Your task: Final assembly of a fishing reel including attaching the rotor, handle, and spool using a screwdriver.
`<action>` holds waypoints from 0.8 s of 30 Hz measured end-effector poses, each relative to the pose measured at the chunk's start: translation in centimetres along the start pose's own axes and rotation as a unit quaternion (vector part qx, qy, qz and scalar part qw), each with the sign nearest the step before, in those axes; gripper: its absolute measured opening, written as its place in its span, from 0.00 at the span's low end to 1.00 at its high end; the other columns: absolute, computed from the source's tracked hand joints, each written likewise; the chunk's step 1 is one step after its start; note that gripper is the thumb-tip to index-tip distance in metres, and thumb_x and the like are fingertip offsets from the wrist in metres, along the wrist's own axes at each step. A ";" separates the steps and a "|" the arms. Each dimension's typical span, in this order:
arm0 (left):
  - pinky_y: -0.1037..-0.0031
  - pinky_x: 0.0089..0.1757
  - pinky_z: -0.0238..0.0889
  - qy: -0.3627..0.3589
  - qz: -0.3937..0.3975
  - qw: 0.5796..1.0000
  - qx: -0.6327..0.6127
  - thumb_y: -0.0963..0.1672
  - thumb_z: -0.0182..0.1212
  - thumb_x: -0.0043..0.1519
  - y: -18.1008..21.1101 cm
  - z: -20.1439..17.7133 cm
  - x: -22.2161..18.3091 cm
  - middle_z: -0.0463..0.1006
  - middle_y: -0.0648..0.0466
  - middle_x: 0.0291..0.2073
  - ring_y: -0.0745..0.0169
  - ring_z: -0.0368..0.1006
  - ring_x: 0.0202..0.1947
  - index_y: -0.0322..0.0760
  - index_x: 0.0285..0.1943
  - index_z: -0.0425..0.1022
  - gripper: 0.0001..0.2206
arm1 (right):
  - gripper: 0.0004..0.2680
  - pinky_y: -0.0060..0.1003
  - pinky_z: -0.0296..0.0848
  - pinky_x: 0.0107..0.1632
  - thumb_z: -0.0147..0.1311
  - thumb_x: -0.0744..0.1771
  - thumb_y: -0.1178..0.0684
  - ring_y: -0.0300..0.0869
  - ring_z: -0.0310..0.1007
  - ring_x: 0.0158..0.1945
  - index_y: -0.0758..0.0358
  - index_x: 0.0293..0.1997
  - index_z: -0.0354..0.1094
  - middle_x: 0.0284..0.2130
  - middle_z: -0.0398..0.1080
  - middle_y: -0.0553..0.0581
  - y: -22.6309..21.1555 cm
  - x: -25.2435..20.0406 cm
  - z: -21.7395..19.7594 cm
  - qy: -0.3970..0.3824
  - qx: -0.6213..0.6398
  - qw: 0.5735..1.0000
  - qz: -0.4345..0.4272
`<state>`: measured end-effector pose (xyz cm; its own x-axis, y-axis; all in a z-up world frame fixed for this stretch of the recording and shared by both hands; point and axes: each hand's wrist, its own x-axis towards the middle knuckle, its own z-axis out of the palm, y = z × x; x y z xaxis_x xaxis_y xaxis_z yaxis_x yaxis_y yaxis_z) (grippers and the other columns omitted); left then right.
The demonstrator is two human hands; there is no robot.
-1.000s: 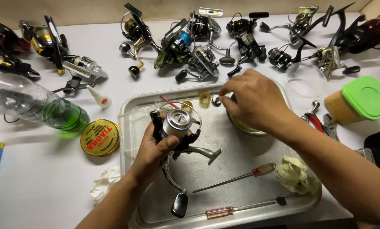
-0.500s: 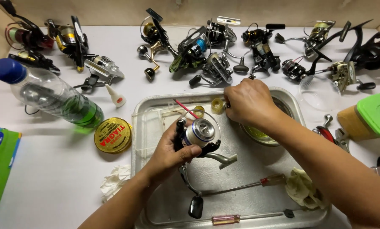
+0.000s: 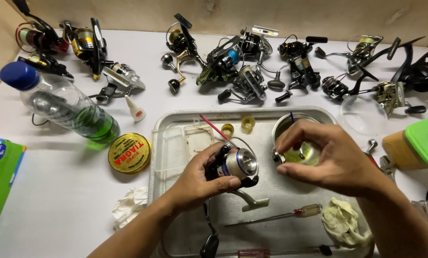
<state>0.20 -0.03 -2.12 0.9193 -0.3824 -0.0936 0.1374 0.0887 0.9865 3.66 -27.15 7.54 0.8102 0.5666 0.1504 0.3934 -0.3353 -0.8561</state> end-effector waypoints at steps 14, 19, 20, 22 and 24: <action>0.78 0.33 0.57 -0.146 0.008 0.984 0.099 0.53 0.69 0.54 2.1 0.9 -0.3 0.70 0.61 0.29 0.70 0.65 0.30 0.41 0.40 0.73 0.17 | 0.08 0.32 0.82 0.47 0.70 0.58 0.55 0.42 0.85 0.43 0.61 0.35 0.75 0.36 0.82 0.56 -0.6 -2.6 2.5 0.077 -0.026 0.996 -0.024; 0.78 0.36 0.59 -0.138 0.007 0.986 0.098 0.52 0.68 0.55 1.7 0.8 -0.3 0.71 0.61 0.32 0.70 0.67 0.34 0.40 0.45 0.75 0.18 | 0.08 0.33 0.81 0.48 0.69 0.59 0.55 0.43 0.85 0.42 0.61 0.35 0.75 0.37 0.82 0.56 -0.4 -2.8 2.7 0.078 -0.065 0.991 -0.083; 0.78 0.36 0.57 -0.138 0.007 0.985 0.106 0.52 0.68 0.55 1.7 0.8 -0.3 0.69 0.61 0.32 0.70 0.65 0.33 0.41 0.43 0.73 0.17 | 0.08 0.34 0.81 0.47 0.69 0.59 0.55 0.43 0.85 0.42 0.61 0.36 0.75 0.37 0.81 0.57 -0.5 -2.8 2.7 0.078 -0.074 0.990 -0.095; 0.78 0.35 0.56 -0.137 0.005 0.984 0.115 0.52 0.68 0.55 1.9 0.8 -0.3 0.67 0.62 0.31 0.71 0.63 0.32 0.41 0.40 0.72 0.16 | 0.08 0.35 0.82 0.47 0.68 0.60 0.54 0.44 0.85 0.41 0.62 0.37 0.74 0.37 0.81 0.57 -0.4 -2.8 2.9 0.078 -0.083 0.988 -0.107; 0.77 0.35 0.56 -0.151 0.009 0.984 0.099 0.52 0.67 0.56 2.1 0.9 -0.3 0.68 0.62 0.30 0.71 0.63 0.32 0.41 0.41 0.71 0.16 | 0.07 0.35 0.79 0.46 0.67 0.61 0.54 0.43 0.84 0.39 0.61 0.36 0.74 0.36 0.81 0.56 -0.3 -2.8 3.0 0.068 -0.108 0.984 -0.127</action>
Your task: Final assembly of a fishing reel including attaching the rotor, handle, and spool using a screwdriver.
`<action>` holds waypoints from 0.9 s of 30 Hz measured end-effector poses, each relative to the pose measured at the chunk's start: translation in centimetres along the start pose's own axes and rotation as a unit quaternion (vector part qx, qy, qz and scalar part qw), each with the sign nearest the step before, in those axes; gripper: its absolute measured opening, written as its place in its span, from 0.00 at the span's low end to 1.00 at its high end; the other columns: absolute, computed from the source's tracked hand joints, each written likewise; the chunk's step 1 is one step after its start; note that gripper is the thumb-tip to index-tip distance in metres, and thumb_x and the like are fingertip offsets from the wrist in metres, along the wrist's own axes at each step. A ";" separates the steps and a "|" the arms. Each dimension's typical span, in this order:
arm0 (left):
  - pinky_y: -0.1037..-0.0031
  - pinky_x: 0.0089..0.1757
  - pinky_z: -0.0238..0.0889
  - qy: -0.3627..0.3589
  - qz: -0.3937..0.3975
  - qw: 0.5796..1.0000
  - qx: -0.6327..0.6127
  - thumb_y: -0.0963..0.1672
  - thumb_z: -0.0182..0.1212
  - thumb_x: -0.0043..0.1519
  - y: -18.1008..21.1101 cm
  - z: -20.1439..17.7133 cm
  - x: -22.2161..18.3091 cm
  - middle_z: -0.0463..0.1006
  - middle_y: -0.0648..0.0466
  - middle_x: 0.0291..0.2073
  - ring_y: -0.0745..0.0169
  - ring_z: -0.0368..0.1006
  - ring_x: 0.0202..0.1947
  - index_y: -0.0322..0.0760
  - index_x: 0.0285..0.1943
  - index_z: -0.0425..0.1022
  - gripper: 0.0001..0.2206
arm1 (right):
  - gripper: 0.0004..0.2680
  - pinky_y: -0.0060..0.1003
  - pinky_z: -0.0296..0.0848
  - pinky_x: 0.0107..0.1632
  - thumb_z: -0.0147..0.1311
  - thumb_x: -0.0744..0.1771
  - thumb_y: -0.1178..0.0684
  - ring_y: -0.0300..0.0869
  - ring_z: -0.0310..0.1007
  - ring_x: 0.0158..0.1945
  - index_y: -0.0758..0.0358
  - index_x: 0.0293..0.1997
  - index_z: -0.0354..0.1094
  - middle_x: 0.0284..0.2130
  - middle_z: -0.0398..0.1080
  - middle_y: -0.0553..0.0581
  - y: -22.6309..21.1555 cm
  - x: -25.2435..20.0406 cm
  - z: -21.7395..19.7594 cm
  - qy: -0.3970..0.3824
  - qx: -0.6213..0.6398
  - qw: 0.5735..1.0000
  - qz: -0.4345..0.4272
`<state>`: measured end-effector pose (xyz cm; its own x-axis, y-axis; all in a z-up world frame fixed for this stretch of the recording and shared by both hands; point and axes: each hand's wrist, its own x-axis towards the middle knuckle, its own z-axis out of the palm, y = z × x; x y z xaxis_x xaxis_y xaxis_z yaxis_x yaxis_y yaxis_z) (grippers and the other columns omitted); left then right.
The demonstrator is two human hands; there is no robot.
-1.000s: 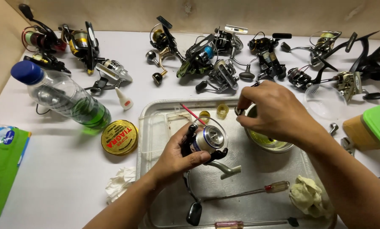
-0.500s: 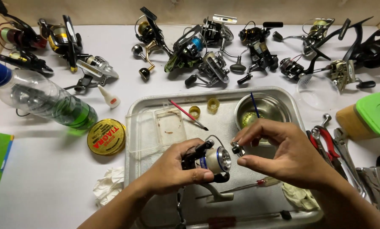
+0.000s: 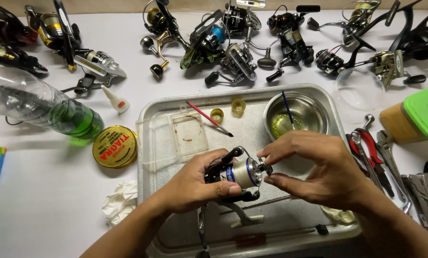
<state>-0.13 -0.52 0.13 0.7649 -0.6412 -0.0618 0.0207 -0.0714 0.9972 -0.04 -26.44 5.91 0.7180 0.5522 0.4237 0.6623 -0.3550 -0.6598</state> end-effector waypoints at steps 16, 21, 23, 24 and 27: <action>0.77 0.34 0.57 -0.009 -0.011 1.000 0.009 0.51 0.67 0.57 -0.3 -0.2 0.3 0.68 0.60 0.30 0.69 0.64 0.31 0.41 0.37 0.71 0.14 | 0.05 0.39 0.80 0.46 0.65 0.63 0.56 0.46 0.82 0.38 0.63 0.37 0.74 0.39 0.80 0.57 0.0 0.0 -0.3 -0.005 -0.076 0.991 -0.108; 0.77 0.33 0.57 -0.022 -0.017 1.000 0.006 0.52 0.66 0.57 -0.6 -0.2 0.2 0.68 0.61 0.29 0.70 0.64 0.31 0.41 0.36 0.70 0.15 | 0.03 0.39 0.80 0.44 0.61 0.65 0.56 0.49 0.80 0.38 0.62 0.37 0.74 0.40 0.79 0.57 0.2 -0.2 -0.4 -0.018 -0.068 0.989 -0.128; 0.77 0.33 0.57 -0.020 -0.017 1.000 0.010 0.52 0.66 0.57 -0.3 -0.2 0.2 0.69 0.60 0.29 0.69 0.65 0.31 0.41 0.36 0.70 0.15 | 0.05 0.39 0.81 0.45 0.64 0.63 0.55 0.47 0.81 0.38 0.62 0.37 0.74 0.39 0.79 0.57 0.2 -0.2 -0.5 -0.017 -0.073 0.990 -0.121; 0.77 0.34 0.58 -0.018 -0.020 1.000 0.013 0.52 0.66 0.57 -0.2 -0.3 0.2 0.69 0.60 0.29 0.69 0.65 0.31 0.41 0.36 0.70 0.15 | 0.07 0.38 0.82 0.46 0.67 0.62 0.54 0.46 0.82 0.38 0.62 0.37 0.74 0.39 0.80 0.57 0.3 -0.2 -0.5 -0.016 -0.076 0.991 -0.113; 0.77 0.34 0.57 -0.018 -0.017 1.000 0.014 0.52 0.66 0.57 -0.4 -0.3 0.3 0.69 0.60 0.30 0.69 0.65 0.31 0.41 0.36 0.70 0.15 | 0.07 0.37 0.82 0.45 0.66 0.63 0.54 0.46 0.83 0.38 0.62 0.39 0.74 0.37 0.80 0.58 0.4 0.0 -0.5 -0.026 -0.047 0.994 -0.100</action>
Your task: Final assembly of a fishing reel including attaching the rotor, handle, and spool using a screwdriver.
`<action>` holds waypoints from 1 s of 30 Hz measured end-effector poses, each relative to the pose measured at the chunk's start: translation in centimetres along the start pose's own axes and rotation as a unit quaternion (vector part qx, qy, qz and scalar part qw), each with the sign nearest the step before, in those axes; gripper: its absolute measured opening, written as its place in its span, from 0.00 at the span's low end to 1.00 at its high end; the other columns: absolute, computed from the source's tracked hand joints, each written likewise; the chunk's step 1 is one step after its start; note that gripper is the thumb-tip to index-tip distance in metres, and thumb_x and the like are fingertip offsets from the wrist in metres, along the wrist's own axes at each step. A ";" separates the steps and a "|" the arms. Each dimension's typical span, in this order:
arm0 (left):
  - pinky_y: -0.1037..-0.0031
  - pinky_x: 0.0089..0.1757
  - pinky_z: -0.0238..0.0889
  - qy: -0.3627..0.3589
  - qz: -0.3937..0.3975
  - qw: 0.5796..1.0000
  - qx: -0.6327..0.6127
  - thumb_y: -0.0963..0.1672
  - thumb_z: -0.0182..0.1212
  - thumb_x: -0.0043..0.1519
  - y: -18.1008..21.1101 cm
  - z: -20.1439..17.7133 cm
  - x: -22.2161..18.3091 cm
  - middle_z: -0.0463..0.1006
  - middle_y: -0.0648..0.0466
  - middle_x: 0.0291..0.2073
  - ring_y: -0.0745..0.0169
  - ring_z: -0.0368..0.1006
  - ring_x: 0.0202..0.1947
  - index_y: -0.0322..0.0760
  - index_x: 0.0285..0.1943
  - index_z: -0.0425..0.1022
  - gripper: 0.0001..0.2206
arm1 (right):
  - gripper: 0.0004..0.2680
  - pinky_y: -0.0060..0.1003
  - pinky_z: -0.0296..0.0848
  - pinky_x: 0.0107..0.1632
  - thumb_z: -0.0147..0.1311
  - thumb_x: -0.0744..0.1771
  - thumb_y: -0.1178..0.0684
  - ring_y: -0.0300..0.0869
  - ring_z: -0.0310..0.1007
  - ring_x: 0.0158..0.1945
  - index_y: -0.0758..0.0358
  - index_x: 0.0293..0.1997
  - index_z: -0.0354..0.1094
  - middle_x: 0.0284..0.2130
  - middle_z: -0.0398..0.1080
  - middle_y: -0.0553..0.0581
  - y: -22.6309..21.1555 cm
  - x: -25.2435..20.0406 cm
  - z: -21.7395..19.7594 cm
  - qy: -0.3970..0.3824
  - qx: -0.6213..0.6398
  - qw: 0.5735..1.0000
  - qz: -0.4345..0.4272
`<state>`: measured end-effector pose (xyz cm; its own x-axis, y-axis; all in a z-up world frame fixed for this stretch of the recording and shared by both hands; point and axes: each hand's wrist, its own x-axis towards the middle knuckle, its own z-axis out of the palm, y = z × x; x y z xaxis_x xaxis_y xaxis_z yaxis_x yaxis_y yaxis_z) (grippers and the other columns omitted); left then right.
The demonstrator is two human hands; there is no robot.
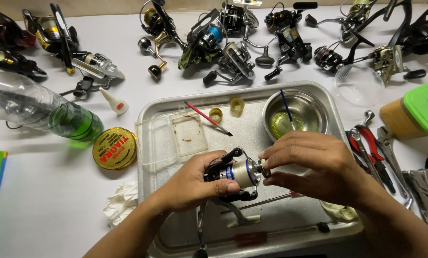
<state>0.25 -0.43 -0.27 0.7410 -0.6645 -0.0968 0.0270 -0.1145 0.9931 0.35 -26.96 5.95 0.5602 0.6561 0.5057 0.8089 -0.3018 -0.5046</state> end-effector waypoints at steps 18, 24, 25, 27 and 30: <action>0.77 0.33 0.59 0.014 -0.006 1.000 -0.009 0.53 0.66 0.57 0.2 0.1 0.0 0.71 0.59 0.30 0.69 0.67 0.31 0.40 0.39 0.73 0.16 | 0.09 0.33 0.80 0.43 0.68 0.60 0.51 0.42 0.84 0.36 0.62 0.36 0.75 0.33 0.81 0.56 0.7 -0.4 0.6 0.017 0.059 0.995 0.084; 0.78 0.33 0.59 0.013 -0.004 1.000 -0.004 0.52 0.66 0.57 0.1 0.1 0.1 0.71 0.59 0.30 0.68 0.67 0.31 0.40 0.38 0.73 0.15 | 0.09 0.33 0.81 0.44 0.70 0.60 0.52 0.42 0.84 0.36 0.62 0.36 0.75 0.33 0.81 0.55 0.9 -0.4 0.7 0.018 0.064 0.995 0.080; 0.78 0.33 0.59 0.013 -0.004 1.000 -0.004 0.52 0.66 0.57 0.1 0.1 0.0 0.71 0.59 0.30 0.68 0.67 0.31 0.40 0.38 0.73 0.15 | 0.09 0.33 0.81 0.44 0.70 0.60 0.52 0.42 0.84 0.36 0.62 0.36 0.75 0.33 0.81 0.55 0.9 -0.4 0.7 0.018 0.064 0.995 0.080; 0.78 0.32 0.59 0.008 -0.001 1.000 -0.019 0.52 0.66 0.57 0.3 0.1 0.0 0.71 0.59 0.30 0.69 0.67 0.31 0.40 0.38 0.72 0.15 | 0.09 0.35 0.82 0.45 0.69 0.60 0.53 0.43 0.85 0.38 0.61 0.39 0.75 0.36 0.81 0.56 0.9 -0.4 0.6 0.016 0.068 0.996 0.059; 0.78 0.32 0.59 0.010 -0.005 1.000 -0.012 0.52 0.66 0.57 0.3 0.1 0.0 0.71 0.59 0.30 0.68 0.67 0.31 0.40 0.38 0.72 0.15 | 0.10 0.35 0.82 0.45 0.70 0.60 0.54 0.45 0.85 0.39 0.60 0.39 0.74 0.37 0.81 0.58 0.9 -0.4 0.6 0.015 0.055 0.997 0.047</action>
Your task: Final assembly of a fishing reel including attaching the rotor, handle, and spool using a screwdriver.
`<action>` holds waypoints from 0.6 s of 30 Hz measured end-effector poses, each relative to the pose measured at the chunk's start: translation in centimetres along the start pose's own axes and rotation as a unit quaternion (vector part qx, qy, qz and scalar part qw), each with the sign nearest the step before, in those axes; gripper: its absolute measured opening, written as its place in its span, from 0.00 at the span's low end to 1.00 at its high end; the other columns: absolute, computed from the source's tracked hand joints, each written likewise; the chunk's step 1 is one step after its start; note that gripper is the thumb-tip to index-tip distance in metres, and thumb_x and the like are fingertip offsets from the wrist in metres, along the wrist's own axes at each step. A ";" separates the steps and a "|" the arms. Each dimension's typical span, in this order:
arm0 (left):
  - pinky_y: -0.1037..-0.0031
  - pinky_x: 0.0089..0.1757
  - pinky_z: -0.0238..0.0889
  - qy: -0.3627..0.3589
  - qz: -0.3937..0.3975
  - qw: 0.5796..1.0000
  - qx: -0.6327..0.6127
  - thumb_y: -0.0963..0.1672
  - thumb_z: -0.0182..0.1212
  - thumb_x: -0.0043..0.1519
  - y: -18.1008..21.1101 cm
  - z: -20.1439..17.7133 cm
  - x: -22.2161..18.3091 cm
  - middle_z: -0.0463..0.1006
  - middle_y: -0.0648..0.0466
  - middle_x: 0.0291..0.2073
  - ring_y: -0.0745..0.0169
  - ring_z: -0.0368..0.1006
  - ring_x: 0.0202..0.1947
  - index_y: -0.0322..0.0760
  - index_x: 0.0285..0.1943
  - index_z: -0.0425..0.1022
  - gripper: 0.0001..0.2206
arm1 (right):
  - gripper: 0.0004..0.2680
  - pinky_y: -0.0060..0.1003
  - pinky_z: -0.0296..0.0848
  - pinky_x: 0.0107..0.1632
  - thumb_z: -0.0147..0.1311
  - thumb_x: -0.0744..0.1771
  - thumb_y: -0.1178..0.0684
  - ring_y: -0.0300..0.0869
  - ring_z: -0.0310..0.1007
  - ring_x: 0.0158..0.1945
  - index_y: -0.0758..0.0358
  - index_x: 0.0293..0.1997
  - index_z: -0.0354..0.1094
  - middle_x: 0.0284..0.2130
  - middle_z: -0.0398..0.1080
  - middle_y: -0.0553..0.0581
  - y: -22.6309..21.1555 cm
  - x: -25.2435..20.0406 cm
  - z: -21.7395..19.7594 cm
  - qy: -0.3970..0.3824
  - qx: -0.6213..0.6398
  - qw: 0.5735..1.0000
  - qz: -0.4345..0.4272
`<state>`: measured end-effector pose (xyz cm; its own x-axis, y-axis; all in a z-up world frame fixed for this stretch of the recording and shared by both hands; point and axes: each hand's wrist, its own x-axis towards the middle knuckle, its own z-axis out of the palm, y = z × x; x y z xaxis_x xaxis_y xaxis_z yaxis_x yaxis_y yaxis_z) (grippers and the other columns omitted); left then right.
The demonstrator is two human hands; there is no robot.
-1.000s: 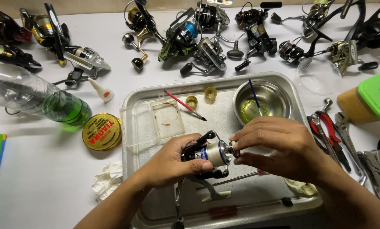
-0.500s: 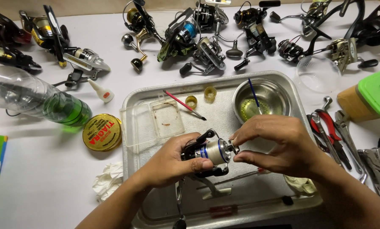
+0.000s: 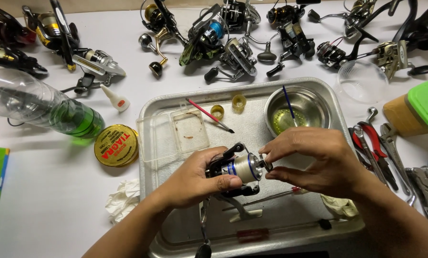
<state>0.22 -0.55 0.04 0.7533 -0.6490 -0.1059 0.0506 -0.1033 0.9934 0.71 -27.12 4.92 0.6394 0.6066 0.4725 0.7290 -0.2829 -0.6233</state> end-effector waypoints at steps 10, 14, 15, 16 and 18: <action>0.77 0.32 0.57 0.002 0.013 1.000 0.015 0.52 0.66 0.57 -0.1 0.0 0.0 0.69 0.60 0.29 0.69 0.65 0.30 0.41 0.36 0.71 0.15 | 0.07 0.37 0.83 0.46 0.69 0.61 0.55 0.45 0.84 0.39 0.62 0.37 0.75 0.38 0.80 0.58 -0.3 0.1 0.0 -0.001 -0.046 0.998 -0.038; 0.77 0.33 0.56 0.005 0.016 0.999 0.036 0.53 0.66 0.57 -0.1 -0.1 0.0 0.69 0.60 0.29 0.69 0.65 0.31 0.41 0.36 0.71 0.15 | 0.09 0.36 0.83 0.46 0.70 0.60 0.54 0.46 0.84 0.39 0.62 0.38 0.75 0.37 0.80 0.59 -0.3 0.1 0.0 0.000 -0.039 0.999 -0.031; 0.77 0.33 0.57 0.005 0.017 0.999 0.046 0.53 0.65 0.58 0.0 -0.1 0.0 0.69 0.60 0.30 0.69 0.65 0.31 0.41 0.37 0.71 0.15 | 0.09 0.36 0.83 0.45 0.70 0.60 0.54 0.46 0.84 0.39 0.61 0.38 0.76 0.36 0.80 0.58 -0.3 0.1 -0.1 0.000 -0.039 0.999 -0.029; 0.77 0.33 0.57 0.005 0.017 0.999 0.046 0.53 0.65 0.58 -0.3 -0.1 0.0 0.69 0.60 0.30 0.69 0.65 0.31 0.41 0.37 0.71 0.15 | 0.09 0.36 0.83 0.45 0.70 0.60 0.54 0.46 0.84 0.39 0.61 0.38 0.76 0.36 0.80 0.58 -0.3 0.0 0.0 -0.001 -0.039 0.999 -0.029; 0.76 0.32 0.54 0.008 0.023 0.998 0.052 0.53 0.65 0.58 -0.9 -0.1 0.1 0.66 0.62 0.28 0.71 0.61 0.30 0.42 0.36 0.69 0.15 | 0.09 0.35 0.81 0.43 0.70 0.59 0.53 0.44 0.83 0.36 0.60 0.38 0.75 0.34 0.80 0.56 -0.4 -0.2 0.2 0.002 -0.023 1.000 0.006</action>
<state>0.27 -0.46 -0.83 0.7640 -0.6425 -0.0595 -0.0518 -0.1530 0.9869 0.28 -26.99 4.94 0.6490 0.5997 0.4681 0.7320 -0.3247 -0.5990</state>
